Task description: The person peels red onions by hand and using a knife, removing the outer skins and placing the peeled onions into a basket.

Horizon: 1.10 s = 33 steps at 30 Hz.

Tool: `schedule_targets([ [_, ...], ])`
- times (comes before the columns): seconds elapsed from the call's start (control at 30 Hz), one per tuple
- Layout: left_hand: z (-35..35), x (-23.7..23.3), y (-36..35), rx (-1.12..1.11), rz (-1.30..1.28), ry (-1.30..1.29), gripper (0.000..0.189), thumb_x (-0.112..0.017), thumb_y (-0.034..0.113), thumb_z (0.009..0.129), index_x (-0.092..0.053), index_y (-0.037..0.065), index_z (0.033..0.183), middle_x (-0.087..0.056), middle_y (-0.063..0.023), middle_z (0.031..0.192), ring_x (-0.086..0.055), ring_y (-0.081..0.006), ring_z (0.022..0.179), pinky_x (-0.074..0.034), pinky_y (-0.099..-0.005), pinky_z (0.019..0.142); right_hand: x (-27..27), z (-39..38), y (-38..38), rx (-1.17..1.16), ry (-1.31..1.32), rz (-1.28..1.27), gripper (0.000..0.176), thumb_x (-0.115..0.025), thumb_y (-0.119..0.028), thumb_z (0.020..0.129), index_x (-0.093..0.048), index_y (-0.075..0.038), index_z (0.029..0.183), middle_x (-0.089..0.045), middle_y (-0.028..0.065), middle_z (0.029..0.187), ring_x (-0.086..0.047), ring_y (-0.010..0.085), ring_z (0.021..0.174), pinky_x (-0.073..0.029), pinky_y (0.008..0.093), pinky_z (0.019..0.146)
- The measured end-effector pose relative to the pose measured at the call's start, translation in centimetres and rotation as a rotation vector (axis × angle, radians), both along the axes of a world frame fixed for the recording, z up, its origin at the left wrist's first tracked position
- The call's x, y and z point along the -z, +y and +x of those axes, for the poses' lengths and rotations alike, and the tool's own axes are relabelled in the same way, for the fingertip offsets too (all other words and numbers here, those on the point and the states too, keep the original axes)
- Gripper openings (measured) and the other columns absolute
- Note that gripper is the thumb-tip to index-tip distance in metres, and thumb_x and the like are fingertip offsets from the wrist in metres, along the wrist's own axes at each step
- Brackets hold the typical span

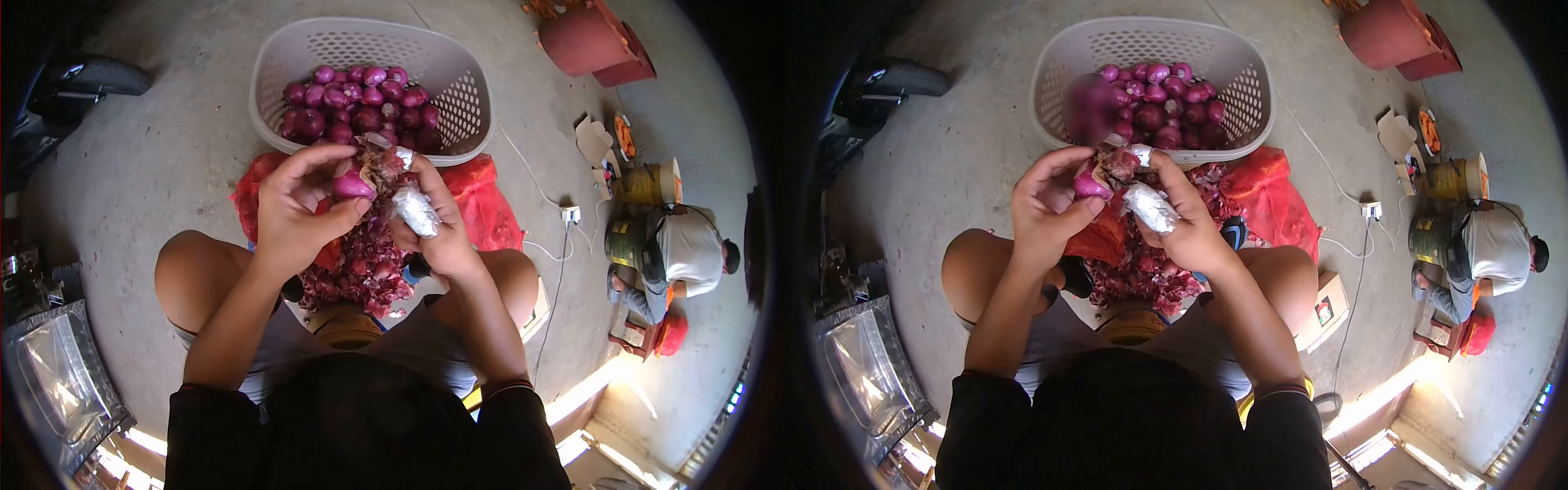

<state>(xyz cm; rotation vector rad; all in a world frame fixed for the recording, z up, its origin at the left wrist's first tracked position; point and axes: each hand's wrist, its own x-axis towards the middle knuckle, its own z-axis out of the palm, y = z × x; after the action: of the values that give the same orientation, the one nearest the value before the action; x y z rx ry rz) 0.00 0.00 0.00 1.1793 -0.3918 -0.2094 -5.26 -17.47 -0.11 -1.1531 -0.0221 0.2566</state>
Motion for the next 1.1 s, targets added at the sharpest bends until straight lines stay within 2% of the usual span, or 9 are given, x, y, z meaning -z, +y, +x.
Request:
schedule_targets([
  [0.07,-0.1,-0.3,-0.2,0.021,-0.026,0.031,0.048,-0.068,-0.010,0.070,-0.053,-0.003,0.115,-0.058,-0.0070,0.103,-0.057,-0.0133,0.094,-0.048,-0.0287,0.083,0.0,0.0,-0.4,-0.029,-0.018,0.078,0.049,-0.050,-0.017,0.094,-0.028,-0.015,0.138,-0.039,-0.0025,0.062,-0.032,0.0047,0.046,-0.026,0.0199,0.042],
  [0.37,0.2,0.5,-0.2,0.063,-0.131,0.029,0.048,-0.068,-0.010,0.071,-0.052,-0.004,0.116,-0.059,-0.0082,0.104,-0.058,-0.0136,0.094,-0.049,-0.0282,0.082,-1.0,0.0,-0.1,-0.022,0.000,0.151,0.039,-0.039,-0.012,0.095,-0.032,-0.013,0.133,-0.037,-0.0012,0.058,-0.031,0.0060,0.043,-0.026,0.0206,0.040],
  [0.63,0.2,0.6,0.2,0.140,-0.219,0.156,0.045,-0.068,-0.003,0.075,-0.052,-0.003,0.117,-0.060,-0.0080,0.103,-0.058,-0.0130,0.094,-0.049,-0.0259,0.079,-0.6,-0.2,0.0,-0.059,-0.081,0.236,0.037,-0.037,-0.015,0.096,-0.032,-0.013,0.133,-0.033,-0.0018,0.054,-0.028,0.0062,0.041,-0.024,0.0217,0.039],
  [0.77,0.5,0.9,0.3,0.155,-0.235,0.197,0.044,-0.067,-0.003,0.076,-0.052,-0.003,0.117,-0.061,-0.0083,0.102,-0.059,-0.0126,0.092,-0.050,-0.0249,0.077,-0.4,-0.1,-0.4,-0.119,-0.081,0.297,0.039,-0.038,-0.018,0.096,-0.031,-0.013,0.134,-0.034,-0.0014,0.055,-0.029,0.0063,0.042,-0.024,0.0219,0.040],
  [0.87,0.4,0.5,0.1,0.111,-0.191,0.201,0.044,-0.066,-0.006,0.076,-0.052,-0.004,0.117,-0.061,-0.0084,0.103,-0.059,-0.0124,0.091,-0.051,-0.0255,0.077,-0.6,0.0,-0.7,-0.107,-0.066,0.148,0.044,-0.041,-0.016,0.095,-0.028,-0.013,0.137,-0.036,-0.0012,0.057,-0.030,0.0064,0.043,-0.026,0.0214,0.041],
  [1.1,0.2,0.0,-0.2,0.000,-0.031,0.015,0.049,-0.068,-0.011,0.072,-0.052,-0.004,0.118,-0.060,-0.0078,0.102,-0.060,-0.0129,0.091,-0.051,-0.0282,0.080,-0.3,-0.3,-0.6,-0.046,-0.094,0.017,0.061,-0.049,-0.011,0.090,-0.019,-0.011,0.143,-0.042,-0.0017,0.065,-0.038,0.0063,0.049,-0.030,0.0210,0.045],
])
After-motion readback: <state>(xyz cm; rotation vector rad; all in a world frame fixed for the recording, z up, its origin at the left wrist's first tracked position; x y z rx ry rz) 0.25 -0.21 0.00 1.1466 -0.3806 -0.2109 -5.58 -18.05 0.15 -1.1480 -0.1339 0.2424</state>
